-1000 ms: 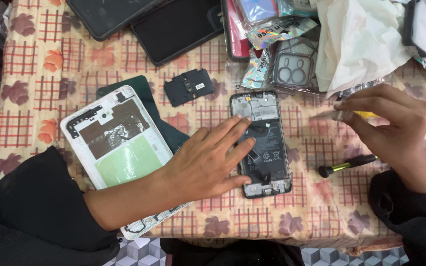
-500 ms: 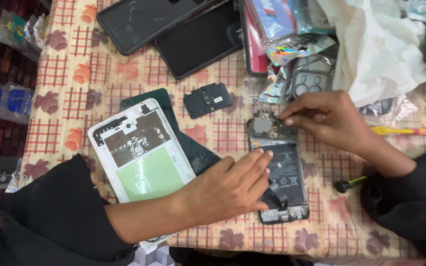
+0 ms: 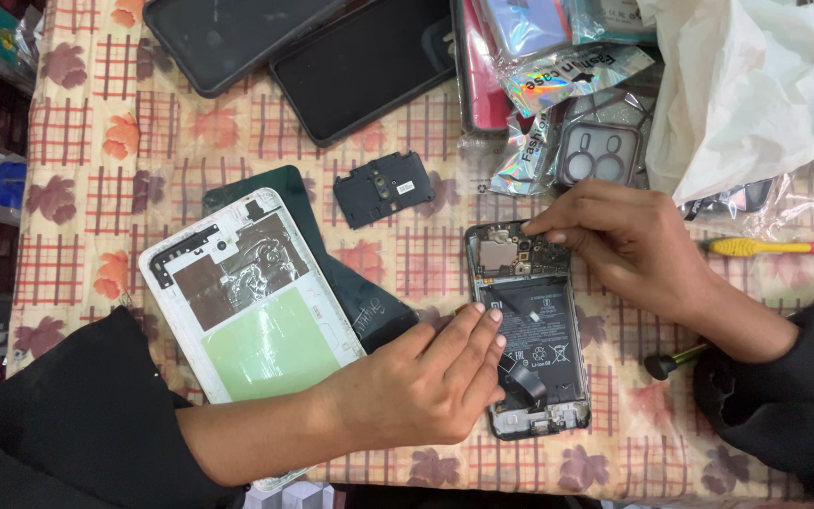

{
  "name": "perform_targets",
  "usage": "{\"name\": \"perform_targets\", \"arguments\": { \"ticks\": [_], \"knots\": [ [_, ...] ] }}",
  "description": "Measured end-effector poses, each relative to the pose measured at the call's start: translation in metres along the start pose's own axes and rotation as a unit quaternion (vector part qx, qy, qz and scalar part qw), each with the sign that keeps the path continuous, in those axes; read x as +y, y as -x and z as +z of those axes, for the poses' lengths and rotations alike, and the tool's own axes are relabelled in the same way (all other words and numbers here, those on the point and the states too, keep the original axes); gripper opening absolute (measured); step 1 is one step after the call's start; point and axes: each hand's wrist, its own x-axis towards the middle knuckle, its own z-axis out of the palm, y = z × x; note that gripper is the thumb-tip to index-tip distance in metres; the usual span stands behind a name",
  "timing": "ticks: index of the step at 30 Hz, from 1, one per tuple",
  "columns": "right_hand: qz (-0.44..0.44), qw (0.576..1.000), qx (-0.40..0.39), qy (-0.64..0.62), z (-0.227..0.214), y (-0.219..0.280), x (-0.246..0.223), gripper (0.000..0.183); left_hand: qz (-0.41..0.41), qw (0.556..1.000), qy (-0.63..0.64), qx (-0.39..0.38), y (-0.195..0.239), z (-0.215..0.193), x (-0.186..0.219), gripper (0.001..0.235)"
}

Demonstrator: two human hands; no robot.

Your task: The person disassembles a smartphone by removing screws and detaching internal components. They use a screwdriver to loosen screws and a brush to clean the interior, then reposition the motherboard and other parts.

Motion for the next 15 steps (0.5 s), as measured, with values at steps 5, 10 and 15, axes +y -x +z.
{"name": "perform_targets", "arguments": {
  "ticks": [5,10,15],
  "knots": [
    [0.047,0.999,-0.001,0.003,0.0003,0.0018,-0.0006,0.025,-0.008,1.000,0.017,0.003,-0.0007,0.0014,0.0006,0.036],
    [0.044,0.999,-0.004,-0.007,0.0010,0.0016,-0.0013,0.026,-0.011,1.000,0.026,-0.001,-0.0021,0.0000,0.0003,0.038],
    [0.044,0.999,-0.006,-0.008,0.0012,0.0012,-0.0023,0.026,-0.010,1.000,0.027,0.001,-0.0027,-0.0001,-0.0004,0.036]
  ]
}}
